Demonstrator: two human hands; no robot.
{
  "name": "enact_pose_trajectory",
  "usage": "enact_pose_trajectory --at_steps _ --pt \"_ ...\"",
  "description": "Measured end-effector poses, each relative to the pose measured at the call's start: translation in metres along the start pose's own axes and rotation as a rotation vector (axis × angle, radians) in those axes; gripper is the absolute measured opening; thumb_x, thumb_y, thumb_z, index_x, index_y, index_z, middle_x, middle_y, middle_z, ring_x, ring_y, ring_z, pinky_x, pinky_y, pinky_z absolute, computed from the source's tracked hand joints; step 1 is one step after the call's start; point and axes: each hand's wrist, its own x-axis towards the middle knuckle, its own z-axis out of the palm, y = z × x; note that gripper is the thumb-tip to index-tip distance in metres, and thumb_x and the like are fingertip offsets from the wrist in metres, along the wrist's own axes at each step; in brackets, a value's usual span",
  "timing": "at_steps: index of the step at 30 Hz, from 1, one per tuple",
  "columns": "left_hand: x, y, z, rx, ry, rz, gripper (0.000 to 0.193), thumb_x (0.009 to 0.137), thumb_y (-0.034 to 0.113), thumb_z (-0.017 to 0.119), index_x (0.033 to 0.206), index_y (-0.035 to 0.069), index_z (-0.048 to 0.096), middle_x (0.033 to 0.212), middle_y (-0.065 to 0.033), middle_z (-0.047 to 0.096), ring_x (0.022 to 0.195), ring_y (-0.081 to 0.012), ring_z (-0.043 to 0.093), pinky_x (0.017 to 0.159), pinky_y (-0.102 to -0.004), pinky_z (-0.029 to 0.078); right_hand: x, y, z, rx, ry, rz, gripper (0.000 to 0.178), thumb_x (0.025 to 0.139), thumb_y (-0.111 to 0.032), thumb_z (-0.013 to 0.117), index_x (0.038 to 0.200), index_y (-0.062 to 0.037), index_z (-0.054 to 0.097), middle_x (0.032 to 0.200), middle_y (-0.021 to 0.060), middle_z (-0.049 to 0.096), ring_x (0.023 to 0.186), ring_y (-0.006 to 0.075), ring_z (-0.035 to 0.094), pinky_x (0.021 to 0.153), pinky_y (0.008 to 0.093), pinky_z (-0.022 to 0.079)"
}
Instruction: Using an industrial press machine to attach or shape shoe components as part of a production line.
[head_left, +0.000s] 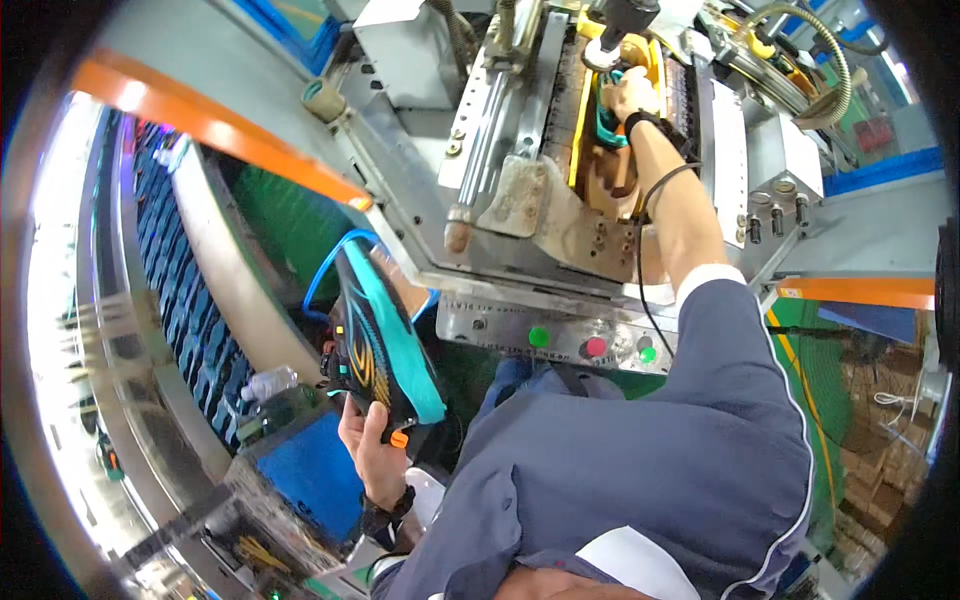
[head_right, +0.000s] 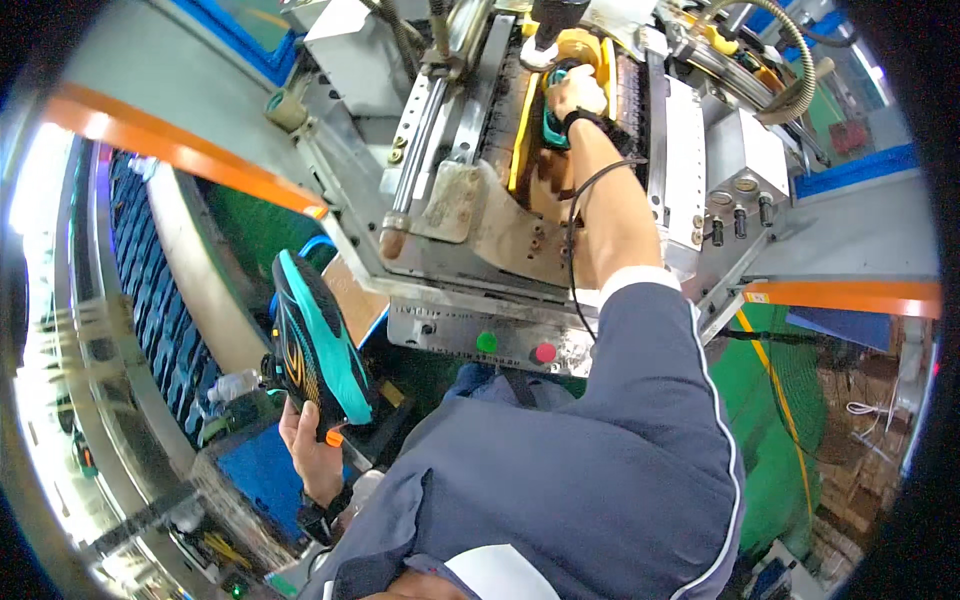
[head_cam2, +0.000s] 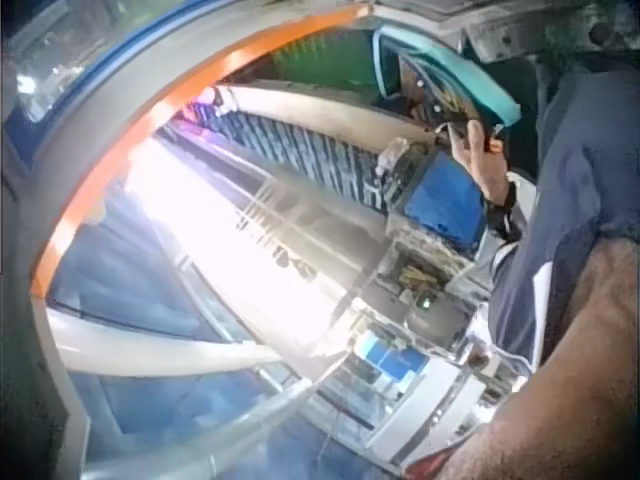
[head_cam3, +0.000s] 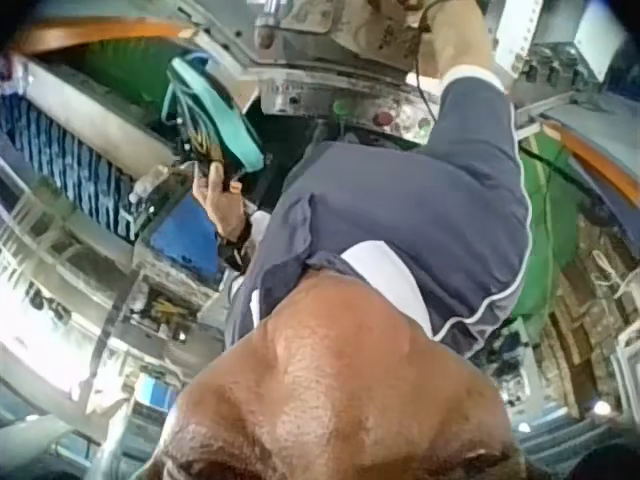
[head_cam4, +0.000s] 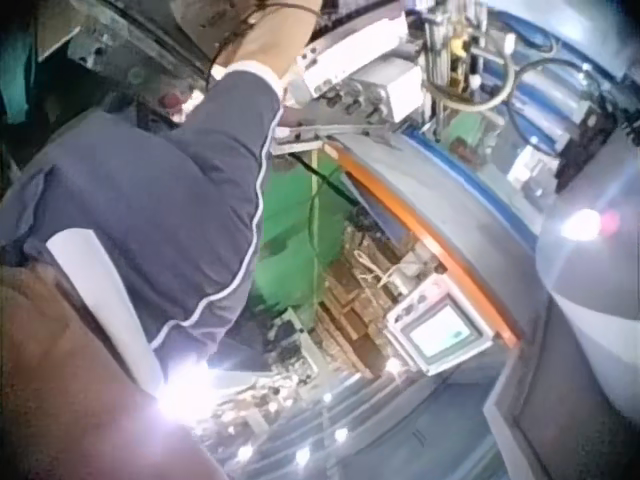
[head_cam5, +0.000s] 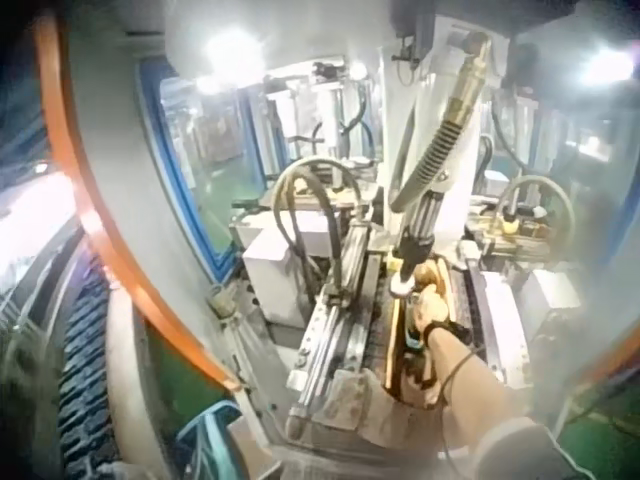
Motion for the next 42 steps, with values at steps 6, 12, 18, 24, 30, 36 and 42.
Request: enact_pose_trajectory --at_steps 6,12,18,24,30,36,42 --pt "-0.054 -0.054 -0.020 -0.153 0.346 -0.013 0.031 0.091 0.013 0.062 0.119 0.001 0.059 0.110 -0.0086 0.065 0.088 -0.0165 0.064 0.077 -0.0321 0.053 -0.136 -0.006 -0.054 0.379 0.357 -0.775 0.044 0.084 -0.021 0.064 0.119 0.0021 0.054 0.106 0.0213 0.063 0.095 0.0353 0.063 0.084 0.0396 0.052" --pt "-0.098 -0.105 -0.029 -0.317 0.383 -0.033 0.033 0.094 0.016 0.060 0.119 -0.004 0.057 0.110 -0.0108 0.066 0.095 -0.0180 0.065 0.085 -0.0325 0.054 -0.381 0.015 -0.031 0.622 -0.426 -0.887 0.014 0.083 -0.010 0.063 0.096 -0.0067 0.066 0.093 0.0120 0.065 0.087 0.0297 0.061 0.078 0.0389 0.049" --pt "-0.166 -0.173 -0.062 -0.437 0.604 -0.132 0.029 0.091 0.012 0.063 0.110 -0.008 0.058 0.101 -0.0123 0.066 0.086 -0.0187 0.067 0.075 -0.0318 0.057 -0.391 0.059 0.090 0.491 -0.370 -1.285 0.017 0.083 -0.012 0.062 0.099 -0.0120 0.067 0.099 0.0112 0.065 0.096 0.0306 0.060 0.083 0.0396 0.049" --pt "-0.239 -0.210 -0.118 -0.756 1.015 0.063 0.021 0.089 0.006 0.063 0.101 -0.010 0.059 0.098 -0.0179 0.066 0.084 -0.0258 0.067 0.077 -0.0377 0.058 -0.393 0.059 0.079 0.589 -0.465 -1.191 0.025 0.087 -0.009 0.058 0.110 -0.0010 0.065 0.093 0.0161 0.064 0.086 0.0296 0.061 0.079 0.0370 0.049" --pt "-0.319 -0.296 -0.281 -0.773 1.514 0.308 0.028 0.075 0.007 0.076 0.090 -0.013 0.062 0.084 -0.0172 0.066 0.074 -0.0271 0.067 0.060 -0.0379 0.056 -0.448 -0.040 0.030 0.641 -0.421 -1.184 0.021 0.087 -0.011 0.065 0.105 0.0004 0.066 0.091 0.0096 0.062 0.080 0.0201 0.060 0.070 0.0318 0.049" --pt "-0.383 -0.324 -0.446 -0.288 2.029 0.140 0.045 0.070 0.013 0.079 0.106 -0.003 0.058 0.113 -0.0194 0.061 0.091 -0.0258 0.066 0.075 -0.0397 0.055 -0.580 -0.144 -0.020 0.865 -0.752 -1.272 0.018 0.092 -0.011 0.062 0.107 -0.0013 0.066 0.100 0.0092 0.066 0.085 0.0158 0.061 0.072 0.0280 0.049" --pt "-0.396 -0.355 -0.535 0.432 1.910 -0.224 0.032 0.081 0.031 0.064 0.081 0.000 0.058 0.083 -0.0184 0.065 0.075 -0.0341 0.065 0.064 -0.0471 0.051 -0.666 -0.207 -0.067 0.828 -0.556 -1.512 0.014 0.092 -0.010 0.061 0.104 -0.0033 0.066 0.101 0.0053 0.066 0.080 0.0150 0.061 0.068 0.0272 0.049"
